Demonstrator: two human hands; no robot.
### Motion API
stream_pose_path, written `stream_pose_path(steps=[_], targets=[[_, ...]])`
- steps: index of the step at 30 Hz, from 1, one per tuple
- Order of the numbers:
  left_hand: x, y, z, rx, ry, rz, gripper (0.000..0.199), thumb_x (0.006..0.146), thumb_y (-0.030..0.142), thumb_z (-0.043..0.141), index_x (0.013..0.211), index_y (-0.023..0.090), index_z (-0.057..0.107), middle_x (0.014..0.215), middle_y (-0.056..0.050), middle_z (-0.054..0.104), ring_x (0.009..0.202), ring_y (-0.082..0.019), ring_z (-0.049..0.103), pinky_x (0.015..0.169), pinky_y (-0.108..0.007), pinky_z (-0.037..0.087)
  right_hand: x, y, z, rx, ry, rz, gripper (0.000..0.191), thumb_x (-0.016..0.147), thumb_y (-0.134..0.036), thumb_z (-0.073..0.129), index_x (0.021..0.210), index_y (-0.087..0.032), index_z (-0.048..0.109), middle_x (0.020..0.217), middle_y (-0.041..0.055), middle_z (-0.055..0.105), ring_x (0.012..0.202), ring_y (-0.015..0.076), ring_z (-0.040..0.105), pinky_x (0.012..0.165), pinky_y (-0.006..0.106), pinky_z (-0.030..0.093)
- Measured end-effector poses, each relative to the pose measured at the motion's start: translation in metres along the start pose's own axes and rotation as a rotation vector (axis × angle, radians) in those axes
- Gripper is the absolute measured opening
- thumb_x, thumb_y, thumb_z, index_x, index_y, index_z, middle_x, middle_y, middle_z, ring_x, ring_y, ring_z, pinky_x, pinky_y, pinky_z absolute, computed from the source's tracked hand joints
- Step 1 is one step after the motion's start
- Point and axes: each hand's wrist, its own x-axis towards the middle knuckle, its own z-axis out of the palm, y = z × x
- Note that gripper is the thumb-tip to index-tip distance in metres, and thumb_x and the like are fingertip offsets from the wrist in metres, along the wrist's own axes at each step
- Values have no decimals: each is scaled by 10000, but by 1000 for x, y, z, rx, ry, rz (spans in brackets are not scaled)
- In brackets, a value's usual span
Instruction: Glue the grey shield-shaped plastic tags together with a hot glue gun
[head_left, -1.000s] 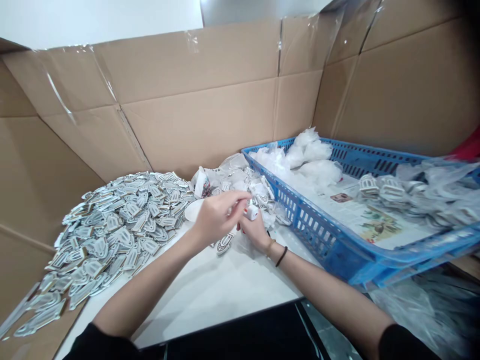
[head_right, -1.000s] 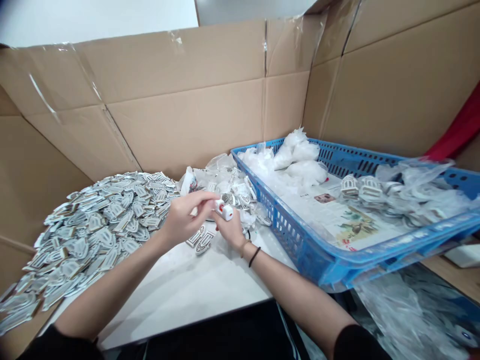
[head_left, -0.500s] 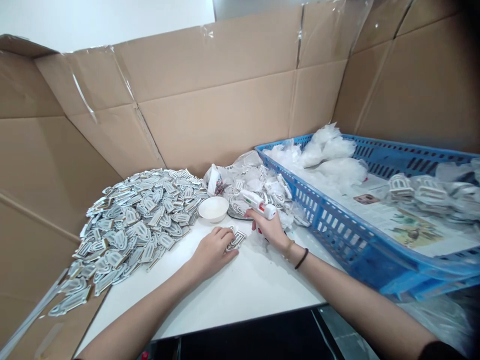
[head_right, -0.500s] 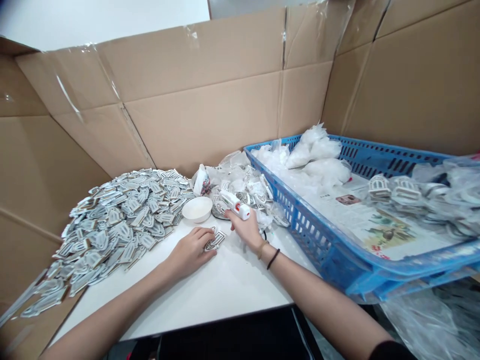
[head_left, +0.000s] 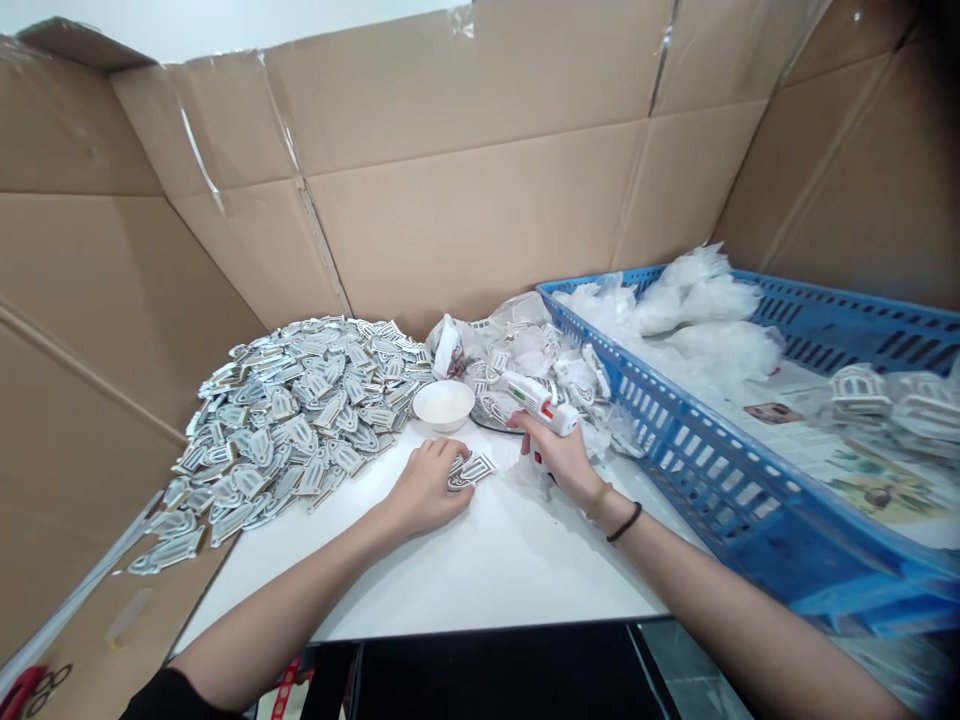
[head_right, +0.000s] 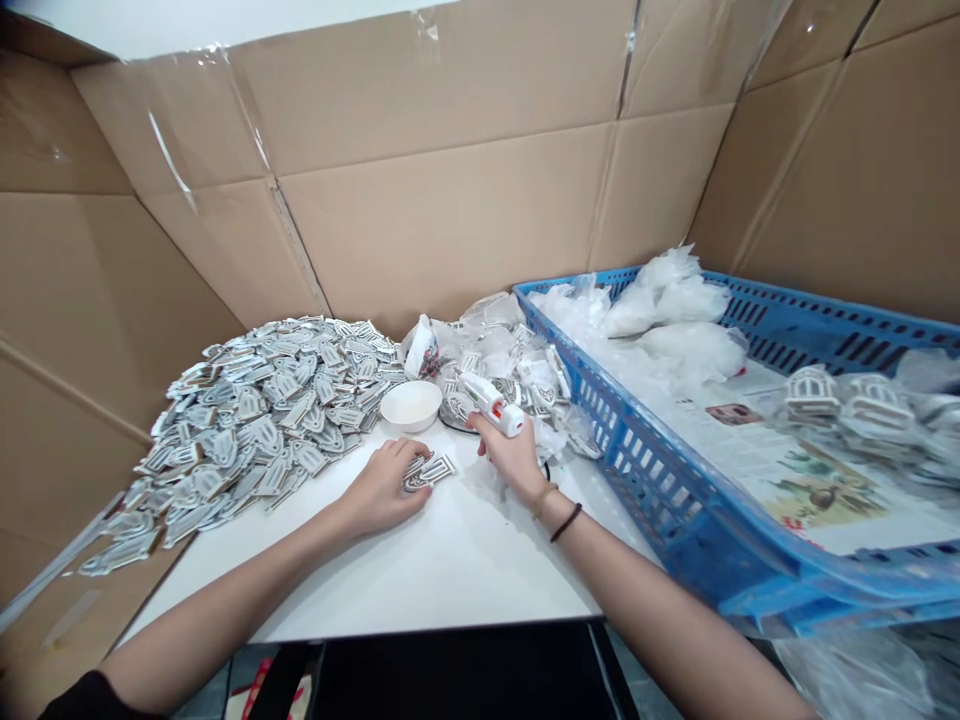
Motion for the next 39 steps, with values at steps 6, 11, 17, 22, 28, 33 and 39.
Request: stream_pose_path(steps=[6,11,17,22,28,33,39], targets=[[2,-11,-3,-266,-65,-26,284,870,304,625,1133,198,616,1117,-69,693,875,-203,653,830,-332,512,-2,-2,-1,-34,-10,6,217,708,-402,668,656,-192,671,441,-8,528,404,123,414,409,268,323],[9,-22,-6,-454,-28,-137,261,871,407,621,990,181,676,956,-34,742,809,-178,646,735,-281,483,-3,-2,-1,-35,-22,-15,226,725,-415,658,693,-191,672,459,-15,542,428,125,449,422,249,335],[13,-29,-5,-400,38,-160,271,906,397,574,955,161,698,907,-50,740,770,-180,630,722,-297,474,-3,-1,-1,-42,-32,-25,225,731,-392,658,701,-170,679,464,-13,549,435,117,445,426,242,336],[9,-29,-3,-128,132,-48,255,918,352,614,1068,168,705,1137,-106,698,1046,-250,620,953,-387,475,-2,1,-2,-42,-35,-37,250,749,-409,662,696,-167,688,458,-8,547,436,120,438,418,251,347],[5,-14,1,34,143,53,354,884,447,678,1135,198,681,1255,-120,641,1197,-312,544,1026,-480,444,-1,3,-1,-31,-31,-10,201,735,-377,663,694,-181,677,467,-11,551,428,121,455,411,249,338],[-2,5,3,112,113,169,306,855,337,672,1136,215,660,1218,-122,641,1151,-328,564,940,-467,470,-2,4,0,-25,-45,-4,204,726,-383,681,691,-183,666,479,-15,553,426,117,449,414,247,324],[-14,14,-19,226,-2,355,231,748,257,631,971,207,665,1127,-113,654,1020,-333,580,866,-486,457,-3,3,-1,-40,-47,10,236,742,-400,679,681,-172,666,450,-21,534,419,107,417,431,243,314]])
